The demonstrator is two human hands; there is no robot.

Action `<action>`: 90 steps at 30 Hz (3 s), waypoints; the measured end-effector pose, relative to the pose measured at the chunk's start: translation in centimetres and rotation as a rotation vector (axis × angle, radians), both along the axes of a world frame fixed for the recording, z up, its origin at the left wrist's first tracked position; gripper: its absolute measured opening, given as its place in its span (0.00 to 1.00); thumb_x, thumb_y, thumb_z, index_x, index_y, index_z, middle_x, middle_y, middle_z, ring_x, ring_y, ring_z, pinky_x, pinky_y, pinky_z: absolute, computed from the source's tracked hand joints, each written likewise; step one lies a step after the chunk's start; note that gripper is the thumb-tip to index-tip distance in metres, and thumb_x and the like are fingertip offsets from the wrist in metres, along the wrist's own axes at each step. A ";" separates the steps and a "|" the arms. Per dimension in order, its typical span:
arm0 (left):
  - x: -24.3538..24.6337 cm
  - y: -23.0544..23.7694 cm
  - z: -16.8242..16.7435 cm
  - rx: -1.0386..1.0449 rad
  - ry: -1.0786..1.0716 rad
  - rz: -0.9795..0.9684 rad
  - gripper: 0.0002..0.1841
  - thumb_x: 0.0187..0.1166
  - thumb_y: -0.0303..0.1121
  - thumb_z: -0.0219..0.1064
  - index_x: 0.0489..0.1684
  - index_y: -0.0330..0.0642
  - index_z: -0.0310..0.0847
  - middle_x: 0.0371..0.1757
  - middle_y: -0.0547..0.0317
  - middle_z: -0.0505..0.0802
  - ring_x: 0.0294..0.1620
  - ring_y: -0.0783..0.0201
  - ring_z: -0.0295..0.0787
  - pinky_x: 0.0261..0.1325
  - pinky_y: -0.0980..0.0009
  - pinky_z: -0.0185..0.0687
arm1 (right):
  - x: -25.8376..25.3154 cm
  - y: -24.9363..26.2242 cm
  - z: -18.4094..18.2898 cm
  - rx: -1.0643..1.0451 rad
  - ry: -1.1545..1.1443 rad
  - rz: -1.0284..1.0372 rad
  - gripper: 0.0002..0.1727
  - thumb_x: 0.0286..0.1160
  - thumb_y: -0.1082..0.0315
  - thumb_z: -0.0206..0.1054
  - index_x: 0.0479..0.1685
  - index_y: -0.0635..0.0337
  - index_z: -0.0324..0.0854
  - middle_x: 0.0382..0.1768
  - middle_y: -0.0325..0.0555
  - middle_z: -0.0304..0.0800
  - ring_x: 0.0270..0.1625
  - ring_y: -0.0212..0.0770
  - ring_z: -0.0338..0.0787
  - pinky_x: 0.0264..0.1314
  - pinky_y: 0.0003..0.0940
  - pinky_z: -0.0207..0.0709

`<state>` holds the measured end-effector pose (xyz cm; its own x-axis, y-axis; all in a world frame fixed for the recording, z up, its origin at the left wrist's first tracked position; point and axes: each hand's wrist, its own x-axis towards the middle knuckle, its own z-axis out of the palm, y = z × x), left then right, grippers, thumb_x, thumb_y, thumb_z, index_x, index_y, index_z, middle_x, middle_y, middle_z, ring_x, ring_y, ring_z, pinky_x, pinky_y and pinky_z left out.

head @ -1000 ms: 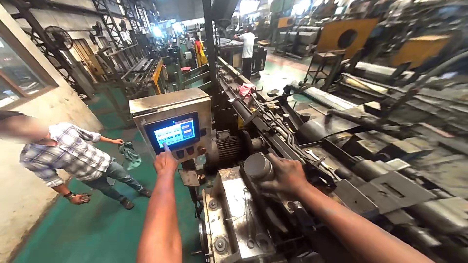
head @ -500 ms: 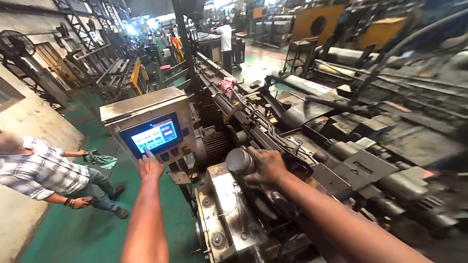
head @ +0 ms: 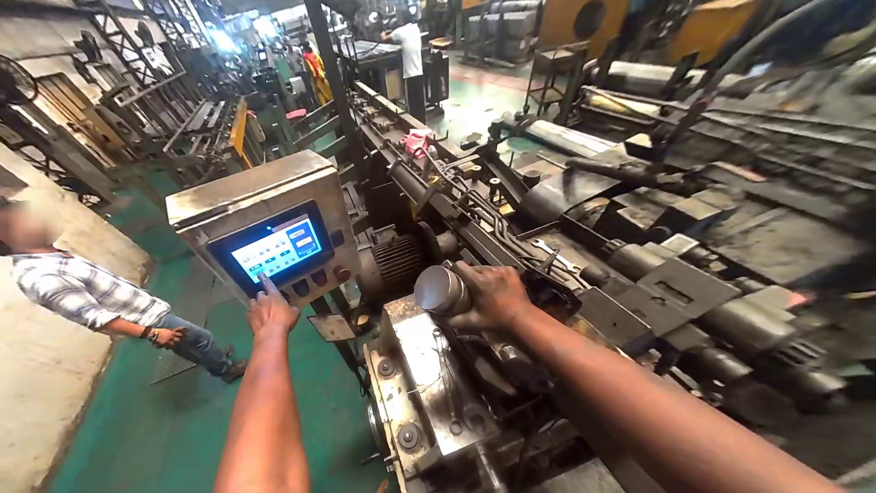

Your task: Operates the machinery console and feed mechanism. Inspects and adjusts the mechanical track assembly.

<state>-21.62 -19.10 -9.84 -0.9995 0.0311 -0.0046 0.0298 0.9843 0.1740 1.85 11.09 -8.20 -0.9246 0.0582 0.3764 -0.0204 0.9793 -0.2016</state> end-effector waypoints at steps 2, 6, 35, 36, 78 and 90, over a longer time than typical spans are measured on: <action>0.1 -0.1 0.1 -0.001 -0.012 0.001 0.56 0.75 0.33 0.75 0.97 0.36 0.29 0.77 0.21 0.77 0.77 0.26 0.75 0.75 0.34 0.72 | 0.0 0.0 0.1 -0.009 -0.004 0.002 0.40 0.42 0.38 0.85 0.49 0.60 0.82 0.35 0.54 0.91 0.39 0.57 0.93 0.35 0.57 0.79; 0.2 -0.1 0.1 0.020 -0.013 0.002 0.57 0.75 0.32 0.76 0.97 0.37 0.29 0.77 0.22 0.78 0.78 0.26 0.75 0.75 0.34 0.72 | 0.0 0.0 0.2 -0.012 -0.007 0.010 0.39 0.43 0.39 0.85 0.49 0.61 0.82 0.36 0.54 0.91 0.39 0.57 0.93 0.37 0.58 0.79; -1.1 -0.1 -2.6 0.118 -0.056 0.049 0.66 0.72 0.33 0.77 0.95 0.44 0.09 0.63 0.19 0.85 0.68 0.25 0.84 0.70 0.36 0.78 | -0.2 0.3 -0.4 0.004 0.050 0.040 0.40 0.41 0.37 0.84 0.47 0.60 0.82 0.33 0.53 0.90 0.36 0.56 0.93 0.33 0.56 0.78; -1.0 0.0 -2.5 0.142 -0.061 0.047 0.66 0.72 0.32 0.77 0.95 0.43 0.09 0.64 0.17 0.84 0.68 0.25 0.84 0.70 0.35 0.78 | -0.3 0.4 -0.6 0.008 0.080 0.049 0.40 0.40 0.36 0.83 0.45 0.61 0.82 0.31 0.53 0.89 0.35 0.56 0.92 0.31 0.56 0.78; -0.9 0.7 -2.1 0.026 -0.073 0.014 0.66 0.75 0.36 0.77 0.93 0.37 0.08 0.66 0.18 0.83 0.69 0.27 0.84 0.72 0.37 0.76 | -0.4 0.5 -0.4 -0.004 0.002 0.042 0.42 0.44 0.34 0.82 0.49 0.61 0.81 0.32 0.53 0.89 0.37 0.56 0.92 0.33 0.55 0.78; -0.4 7.5 -2.4 -0.217 0.018 -0.122 0.55 0.74 0.34 0.74 0.99 0.51 0.34 0.61 0.25 0.89 0.70 0.27 0.82 0.75 0.31 0.66 | -0.5 0.5 -0.6 -0.009 0.035 0.047 0.42 0.42 0.33 0.81 0.49 0.60 0.82 0.33 0.53 0.90 0.37 0.55 0.93 0.32 0.55 0.78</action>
